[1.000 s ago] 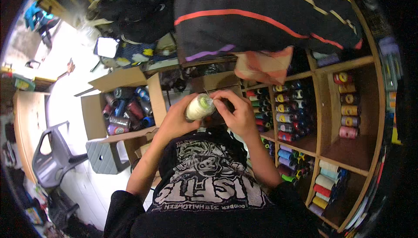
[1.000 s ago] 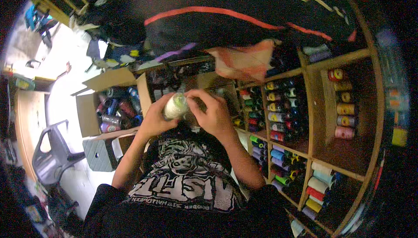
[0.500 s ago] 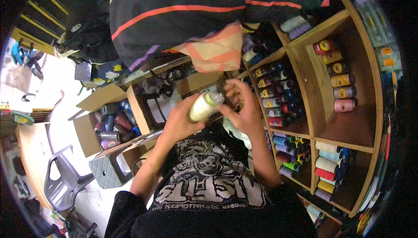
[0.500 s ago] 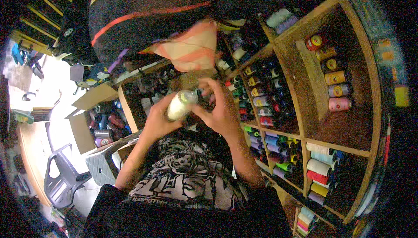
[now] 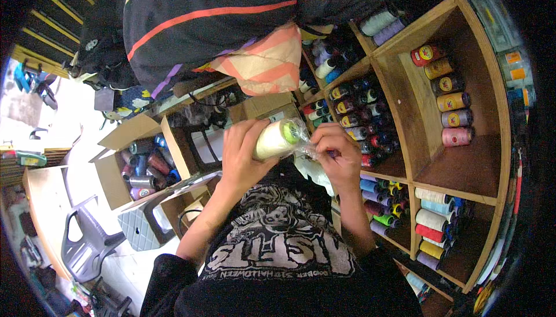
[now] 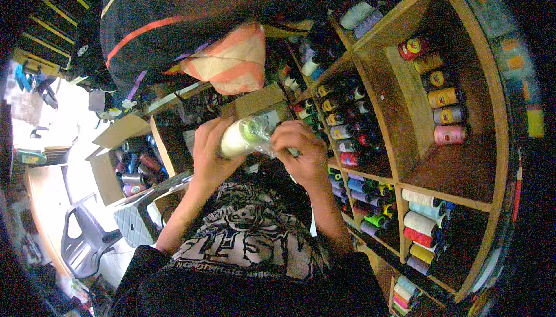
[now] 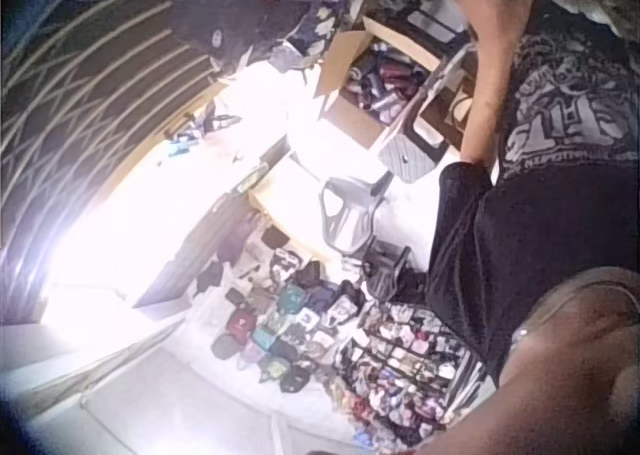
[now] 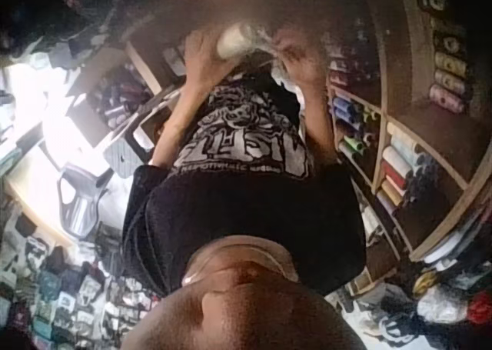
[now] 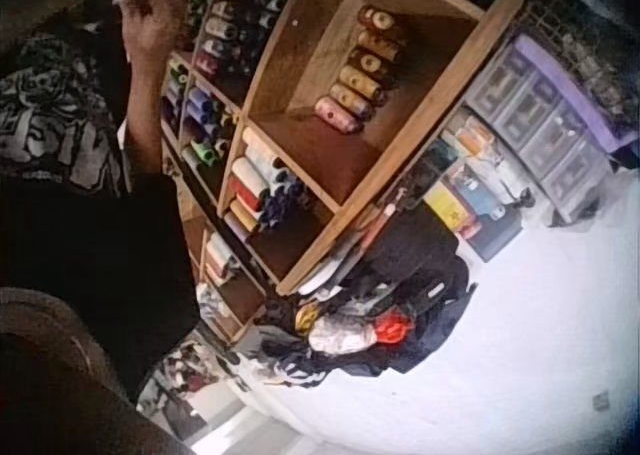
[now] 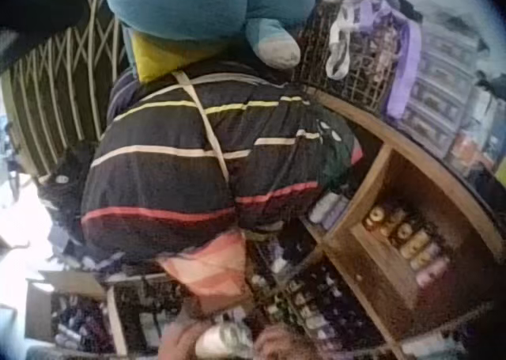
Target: The person sorts various spools of thread and containers from a cardboard box onto wooden shelves, organizing them by color and type.
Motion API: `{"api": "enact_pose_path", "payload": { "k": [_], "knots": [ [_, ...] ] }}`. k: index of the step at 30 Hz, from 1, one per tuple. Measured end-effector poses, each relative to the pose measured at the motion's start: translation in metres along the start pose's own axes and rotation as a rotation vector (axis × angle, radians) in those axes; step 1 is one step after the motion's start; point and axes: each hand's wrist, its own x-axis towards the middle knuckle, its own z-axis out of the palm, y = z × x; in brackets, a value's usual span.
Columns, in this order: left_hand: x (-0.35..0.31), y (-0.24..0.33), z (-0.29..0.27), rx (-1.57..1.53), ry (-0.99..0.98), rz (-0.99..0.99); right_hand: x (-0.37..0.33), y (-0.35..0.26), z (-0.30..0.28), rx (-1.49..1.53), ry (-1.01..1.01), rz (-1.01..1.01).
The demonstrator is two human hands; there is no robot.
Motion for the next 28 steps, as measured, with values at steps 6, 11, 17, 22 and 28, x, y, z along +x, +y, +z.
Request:
{"api": "enact_pose_path", "payload": {
  "k": [6,11,17,22,28],
  "knots": [
    [0.004,0.004,0.003,0.077,0.069,0.042,0.010,-0.013,-0.007,-0.237,-0.034,-0.023],
    [0.005,0.003,0.000,0.073,0.093,0.093,0.015,0.000,-0.019,-0.372,-0.007,-0.057],
    [0.012,0.015,-0.008,-0.083,0.028,-0.001,0.018,0.016,-0.014,-0.234,0.057,0.029],
    [0.021,0.028,-0.018,-0.711,-0.195,-0.753,0.018,0.001,0.015,0.513,-0.074,0.479],
    [0.020,0.013,-0.024,-1.339,-0.198,-0.861,0.022,0.010,0.024,0.678,-0.103,0.605]
  ]
}}
